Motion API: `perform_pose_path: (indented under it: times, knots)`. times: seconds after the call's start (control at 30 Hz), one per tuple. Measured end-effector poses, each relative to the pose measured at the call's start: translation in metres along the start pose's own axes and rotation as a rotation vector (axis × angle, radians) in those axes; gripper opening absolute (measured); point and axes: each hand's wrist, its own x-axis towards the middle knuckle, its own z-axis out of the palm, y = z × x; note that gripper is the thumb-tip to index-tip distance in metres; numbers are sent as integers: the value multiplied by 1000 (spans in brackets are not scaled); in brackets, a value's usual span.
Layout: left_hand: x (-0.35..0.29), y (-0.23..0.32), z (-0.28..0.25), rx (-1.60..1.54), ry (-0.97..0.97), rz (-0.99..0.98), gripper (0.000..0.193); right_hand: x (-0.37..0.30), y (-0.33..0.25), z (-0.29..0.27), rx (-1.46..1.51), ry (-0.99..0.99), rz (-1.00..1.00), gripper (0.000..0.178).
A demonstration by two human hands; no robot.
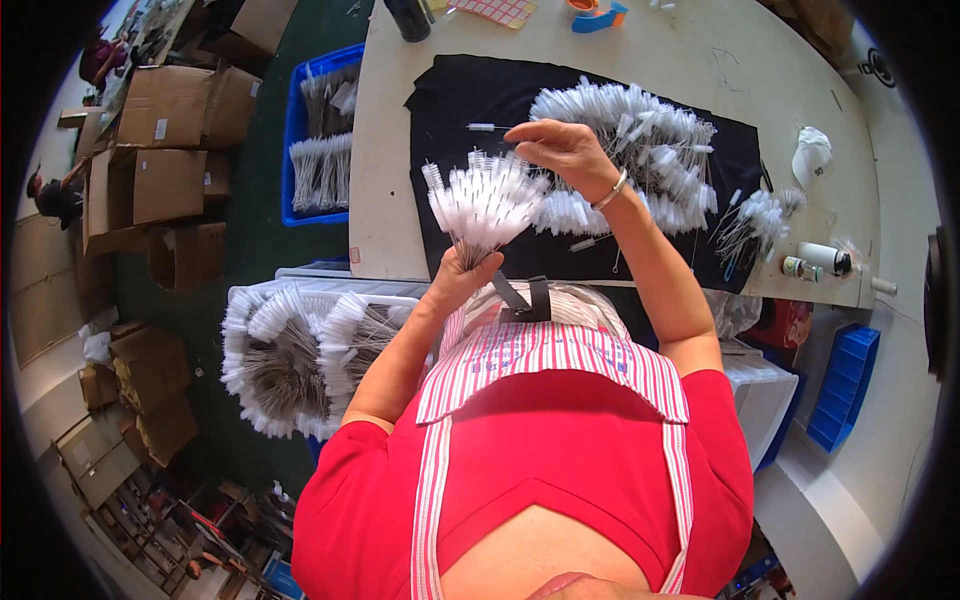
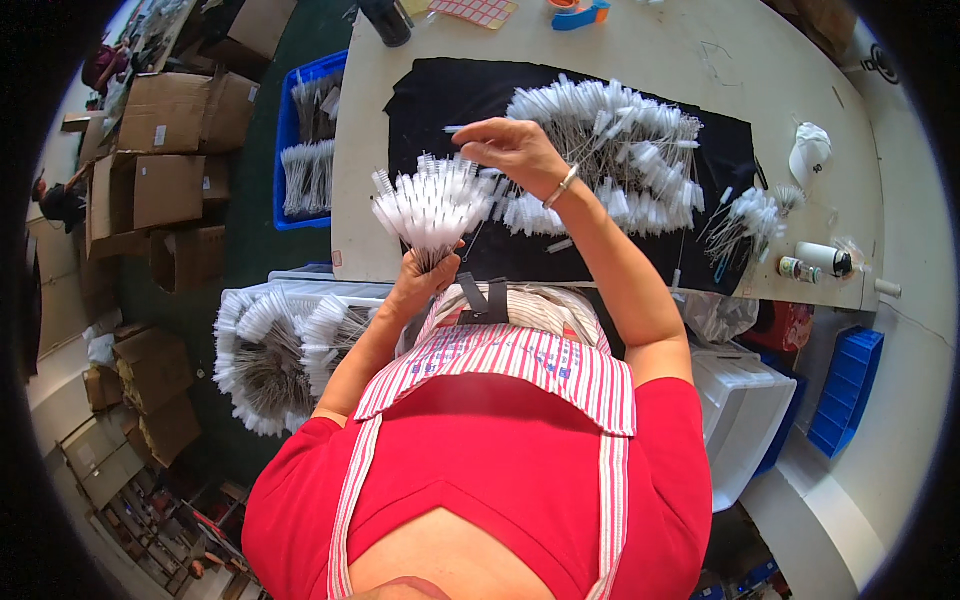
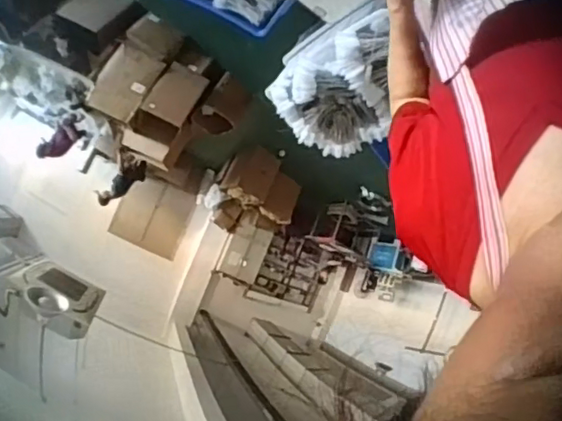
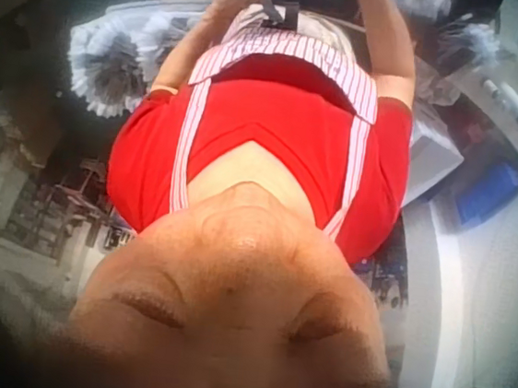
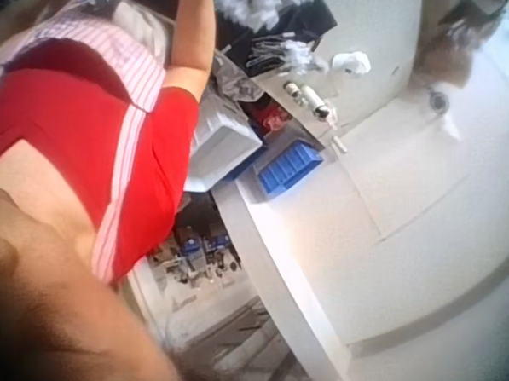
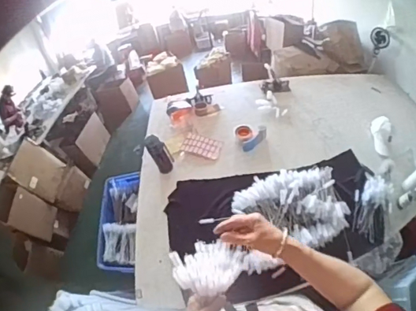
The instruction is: The person sorts and bundles white plastic brush-like parts by hand at a manufacturing workbench.
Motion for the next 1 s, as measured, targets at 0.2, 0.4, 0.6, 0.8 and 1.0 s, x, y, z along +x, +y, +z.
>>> perform_pose_path:
  times: [0.2, 0.4, 0.6, 0.8, 1.0]
  knots:
    - [3, 9, 16, 52, -117, -45, 14, -10, -10, -23, -139, -59, 64, 8]
    - [3, 4, 46, 154, -79, -68, 12, -35, -10, -123, 19, 617, 28, 18]
    - [22, -9, 78, 100, -84, -38, 32, -151, 8, -296, -64, 775, 442, 27]
    - [20, -11, 114, -126, -15, -34, 41, -276, 48, -435, -385, 977, 819, 31]
    - [30, -19, 106, -189, 346, -89, 40, -301, 64, -484, -1029, 1301, 601, 34]
